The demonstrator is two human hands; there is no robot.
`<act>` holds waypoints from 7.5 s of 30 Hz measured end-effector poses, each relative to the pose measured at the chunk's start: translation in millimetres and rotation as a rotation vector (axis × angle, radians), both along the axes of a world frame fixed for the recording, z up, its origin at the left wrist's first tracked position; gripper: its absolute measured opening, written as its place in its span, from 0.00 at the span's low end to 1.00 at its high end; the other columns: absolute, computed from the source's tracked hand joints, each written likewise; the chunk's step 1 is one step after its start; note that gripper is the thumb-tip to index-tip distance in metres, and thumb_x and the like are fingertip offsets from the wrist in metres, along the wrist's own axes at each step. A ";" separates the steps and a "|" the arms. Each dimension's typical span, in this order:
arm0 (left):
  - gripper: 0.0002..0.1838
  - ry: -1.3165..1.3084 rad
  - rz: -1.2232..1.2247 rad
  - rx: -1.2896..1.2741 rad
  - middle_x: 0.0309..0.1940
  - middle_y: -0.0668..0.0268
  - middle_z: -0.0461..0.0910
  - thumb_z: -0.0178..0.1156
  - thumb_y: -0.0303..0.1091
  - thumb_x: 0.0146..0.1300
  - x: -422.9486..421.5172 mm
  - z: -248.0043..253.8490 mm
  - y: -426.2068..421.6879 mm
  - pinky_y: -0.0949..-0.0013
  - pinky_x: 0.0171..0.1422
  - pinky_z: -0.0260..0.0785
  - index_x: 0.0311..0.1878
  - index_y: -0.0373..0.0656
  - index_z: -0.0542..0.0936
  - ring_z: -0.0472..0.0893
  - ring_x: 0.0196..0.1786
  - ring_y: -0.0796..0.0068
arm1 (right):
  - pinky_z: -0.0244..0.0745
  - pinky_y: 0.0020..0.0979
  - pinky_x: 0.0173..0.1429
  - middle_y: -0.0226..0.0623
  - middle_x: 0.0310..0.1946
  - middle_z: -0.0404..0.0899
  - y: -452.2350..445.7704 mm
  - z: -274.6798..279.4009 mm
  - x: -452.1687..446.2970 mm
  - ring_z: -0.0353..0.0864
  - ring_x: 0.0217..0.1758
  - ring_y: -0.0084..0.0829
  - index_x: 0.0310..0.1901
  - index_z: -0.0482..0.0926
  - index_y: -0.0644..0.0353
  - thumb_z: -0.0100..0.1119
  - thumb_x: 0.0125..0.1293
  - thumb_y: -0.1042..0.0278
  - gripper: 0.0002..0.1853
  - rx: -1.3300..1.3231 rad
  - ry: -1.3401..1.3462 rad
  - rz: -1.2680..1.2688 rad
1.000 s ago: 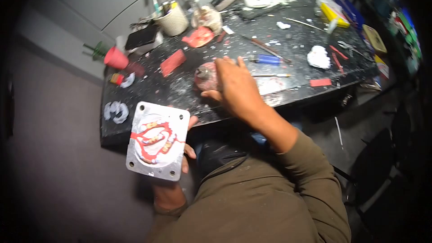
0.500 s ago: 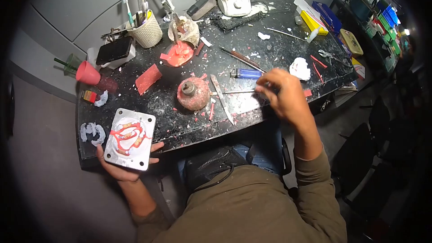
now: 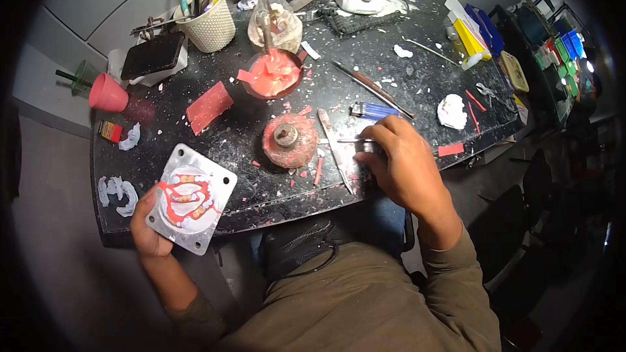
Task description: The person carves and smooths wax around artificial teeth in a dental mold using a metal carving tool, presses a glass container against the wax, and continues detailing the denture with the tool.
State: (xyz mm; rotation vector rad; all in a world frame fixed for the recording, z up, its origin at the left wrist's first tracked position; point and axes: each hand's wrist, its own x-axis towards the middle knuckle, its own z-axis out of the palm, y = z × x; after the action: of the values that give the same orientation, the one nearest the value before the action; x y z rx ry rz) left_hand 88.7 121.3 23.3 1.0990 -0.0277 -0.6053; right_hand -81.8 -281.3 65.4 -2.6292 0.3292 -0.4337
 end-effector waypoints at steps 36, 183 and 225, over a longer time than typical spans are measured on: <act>0.41 -1.114 -0.078 0.881 0.50 0.46 0.80 0.50 0.65 0.78 18.5 21.8 -24.3 0.49 0.63 0.65 0.67 0.29 0.78 0.77 0.53 0.46 | 0.72 0.20 0.42 0.34 0.39 0.87 -125.6 33.3 -70.1 0.83 0.38 0.19 0.53 0.85 0.70 0.72 0.72 0.78 0.11 0.280 -0.416 -0.475; 0.46 -1.281 -0.110 1.192 0.67 0.45 0.75 0.75 0.50 0.54 -40.8 27.3 -99.4 0.33 0.79 0.52 0.71 0.28 0.74 0.73 0.73 0.41 | 0.69 0.31 0.24 0.30 0.32 0.89 109.4 4.4 58.7 0.73 0.22 0.28 0.45 0.91 0.61 0.81 0.55 0.73 0.16 -0.157 -0.129 0.434; 0.46 -1.279 -0.137 1.238 0.67 0.44 0.74 0.72 0.57 0.61 -39.9 29.7 -100.2 0.33 0.78 0.53 0.71 0.28 0.74 0.73 0.72 0.41 | 0.68 0.29 0.24 0.27 0.28 0.85 108.0 15.2 62.4 0.72 0.23 0.25 0.45 0.90 0.62 0.80 0.55 0.70 0.15 -0.273 -0.087 0.472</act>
State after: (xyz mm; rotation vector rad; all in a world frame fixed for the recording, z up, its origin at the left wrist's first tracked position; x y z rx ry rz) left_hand 48.8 21.1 53.0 2.5545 -0.9405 0.1504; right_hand -19.4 -173.3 80.6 -2.8144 -0.4010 -0.4525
